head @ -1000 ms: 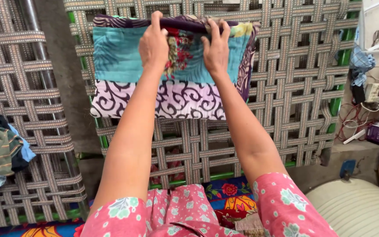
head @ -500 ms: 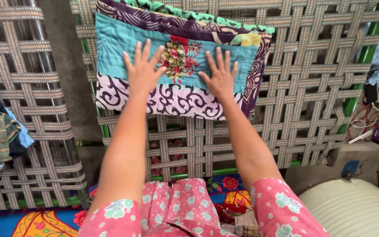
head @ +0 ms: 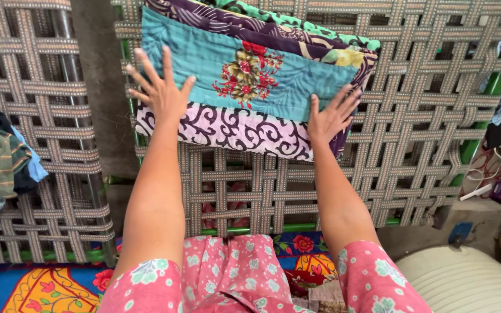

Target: The person folds a patterned cloth by hand on a woven cot, repeatedly bringing the edges together and smoothing the surface. They then place the folded cloth onto a stack of other textiles on a nearby bed.

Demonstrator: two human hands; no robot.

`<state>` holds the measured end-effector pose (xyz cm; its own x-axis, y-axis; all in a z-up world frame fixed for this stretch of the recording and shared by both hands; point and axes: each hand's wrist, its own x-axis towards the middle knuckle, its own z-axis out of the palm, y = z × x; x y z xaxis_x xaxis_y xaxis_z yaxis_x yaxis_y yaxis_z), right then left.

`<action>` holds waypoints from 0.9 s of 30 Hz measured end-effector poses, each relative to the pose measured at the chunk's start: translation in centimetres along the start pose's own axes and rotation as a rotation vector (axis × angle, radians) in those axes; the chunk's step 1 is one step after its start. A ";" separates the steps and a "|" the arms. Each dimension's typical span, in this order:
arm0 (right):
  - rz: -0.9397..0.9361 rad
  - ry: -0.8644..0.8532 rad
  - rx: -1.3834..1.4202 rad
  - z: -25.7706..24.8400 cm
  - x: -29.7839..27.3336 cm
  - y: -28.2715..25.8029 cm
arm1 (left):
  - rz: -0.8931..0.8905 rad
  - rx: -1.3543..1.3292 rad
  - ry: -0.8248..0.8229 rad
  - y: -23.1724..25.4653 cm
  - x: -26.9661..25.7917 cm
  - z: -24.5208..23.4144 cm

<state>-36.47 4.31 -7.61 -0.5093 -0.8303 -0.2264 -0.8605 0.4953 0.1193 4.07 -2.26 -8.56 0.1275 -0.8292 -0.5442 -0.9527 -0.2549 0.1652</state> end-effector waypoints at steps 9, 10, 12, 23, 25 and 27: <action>0.219 -0.068 0.399 2.1 3.5 2.8 | -0.104 -0.380 0.279 -2.1 0.7 -0.6; 0.258 -0.079 0.436 1.0 3.5 2.3 | -0.165 -0.404 0.174 -1.9 0.5 -1.5; 0.296 -0.086 0.471 -0.9 3.5 2.2 | -0.222 -0.430 0.069 -2.0 0.7 -2.1; 0.352 -0.350 0.839 -4.9 2.8 4.0 | -0.293 -0.444 0.007 -0.5 -1.2 -4.8; 0.347 -0.375 0.951 -4.9 2.2 3.8 | -0.279 -0.440 0.024 -0.4 -1.8 -4.6; 0.342 -0.396 1.062 -5.3 1.3 3.6 | -0.261 -0.436 0.039 -0.2 -2.6 -4.0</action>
<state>-40.25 3.67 -2.38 -0.5109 -0.5689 -0.6445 -0.1431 0.7955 -0.5888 4.98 -2.00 -3.86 0.3638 -0.7263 -0.5832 -0.6851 -0.6328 0.3607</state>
